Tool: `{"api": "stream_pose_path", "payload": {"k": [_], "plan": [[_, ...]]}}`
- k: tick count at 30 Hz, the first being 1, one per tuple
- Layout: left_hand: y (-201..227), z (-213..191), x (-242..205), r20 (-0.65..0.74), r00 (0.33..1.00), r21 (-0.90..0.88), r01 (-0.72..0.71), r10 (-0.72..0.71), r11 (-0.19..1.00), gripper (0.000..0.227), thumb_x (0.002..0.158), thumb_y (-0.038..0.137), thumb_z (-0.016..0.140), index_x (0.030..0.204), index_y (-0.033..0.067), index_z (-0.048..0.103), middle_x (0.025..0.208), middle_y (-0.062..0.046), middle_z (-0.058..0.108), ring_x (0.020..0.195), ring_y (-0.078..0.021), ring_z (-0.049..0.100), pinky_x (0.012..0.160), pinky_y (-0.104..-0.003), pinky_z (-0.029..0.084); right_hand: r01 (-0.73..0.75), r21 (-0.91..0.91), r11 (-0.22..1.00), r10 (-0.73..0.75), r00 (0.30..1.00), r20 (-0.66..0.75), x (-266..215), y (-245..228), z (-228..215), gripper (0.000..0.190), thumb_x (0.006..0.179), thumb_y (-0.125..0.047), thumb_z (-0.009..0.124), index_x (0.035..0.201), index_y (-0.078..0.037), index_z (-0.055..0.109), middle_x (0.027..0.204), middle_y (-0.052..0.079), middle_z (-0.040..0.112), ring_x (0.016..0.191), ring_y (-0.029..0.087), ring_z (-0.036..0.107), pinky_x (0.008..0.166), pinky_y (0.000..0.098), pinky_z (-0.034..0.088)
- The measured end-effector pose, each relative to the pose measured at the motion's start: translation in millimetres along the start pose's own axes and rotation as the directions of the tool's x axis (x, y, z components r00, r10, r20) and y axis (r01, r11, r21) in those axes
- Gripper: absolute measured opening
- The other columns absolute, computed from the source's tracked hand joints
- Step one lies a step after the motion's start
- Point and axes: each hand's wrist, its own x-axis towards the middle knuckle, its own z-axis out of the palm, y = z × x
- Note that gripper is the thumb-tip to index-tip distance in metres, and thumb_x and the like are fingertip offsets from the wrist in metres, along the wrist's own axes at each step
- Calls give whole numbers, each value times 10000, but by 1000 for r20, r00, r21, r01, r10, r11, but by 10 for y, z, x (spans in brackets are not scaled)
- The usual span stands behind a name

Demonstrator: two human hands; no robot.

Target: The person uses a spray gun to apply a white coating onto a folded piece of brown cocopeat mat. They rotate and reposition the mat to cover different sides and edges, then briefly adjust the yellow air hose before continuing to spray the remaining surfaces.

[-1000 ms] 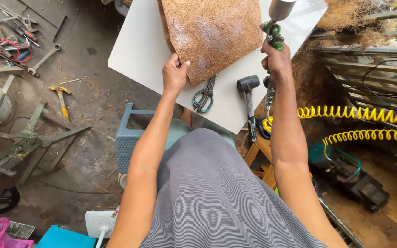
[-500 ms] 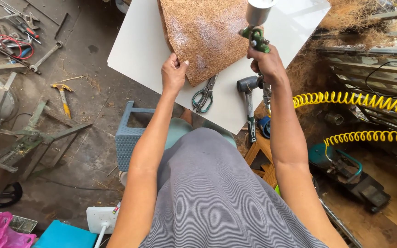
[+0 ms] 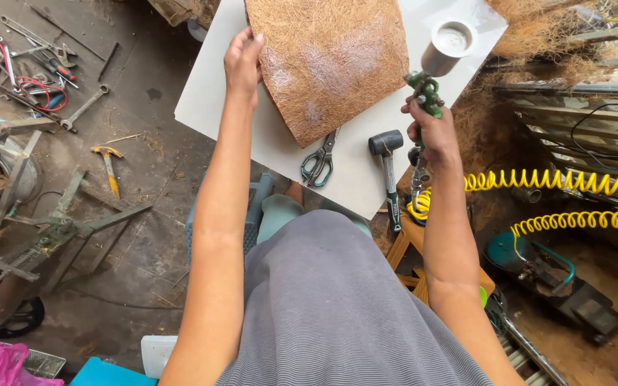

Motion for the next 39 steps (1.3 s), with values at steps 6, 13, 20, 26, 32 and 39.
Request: {"api": "stream_pose_path", "payload": {"k": [6,13,20,26,32,39], "plan": [[53,119,240,123,989,47,73,-78,996,856,879,61,709,1520,-61,155,1600,-226,271,1461,-336,354,1196,-470,259,34,23,999,-31,995,-93,6,110,-188,192,939,-234,637,1066,-90,630,969,39,679,455,84,451,450,211,350],[254,180,-66,167,986,118,-18,-2,993,242,852,-81,629,1020,90,591,1045,-52,676,953,-167,641,879,-312,541,-76,-52,996,69,989,-130,56,-8,-200,171,946,-244,664,958,-88,596,949,31,677,474,65,468,448,222,380],[136,153,-87,217,970,76,-124,105,989,311,862,-96,616,1135,49,580,1155,-80,648,1111,-202,602,1036,-340,452,-121,-103,987,106,984,-140,105,-102,-48,142,903,-202,631,914,-140,504,844,15,557,511,74,435,458,224,314],[48,117,-109,150,988,27,12,-16,1000,914,863,-129,659,1538,-48,48,1641,-207,12,1527,-322,29,1226,-432,117,-74,-73,995,62,986,-154,37,-174,-65,165,873,-126,680,993,-95,571,871,-2,578,534,65,469,486,210,398],[324,171,-431,304,924,-218,-170,232,961,807,845,-155,617,1535,13,233,1594,-180,322,1444,-332,376,1213,-471,332,85,-3,996,-85,992,-90,-188,-318,-119,242,935,-223,684,1096,-70,587,1076,50,661,535,32,486,482,181,433],[350,85,-758,328,899,-252,-211,289,944,474,933,102,592,1389,48,472,1358,-143,598,1259,-283,573,1093,-416,476,199,-6,980,-199,980,-11,-593,-467,143,216,963,-248,622,1068,-62,649,976,51,677,484,70,469,487,200,371]]}}
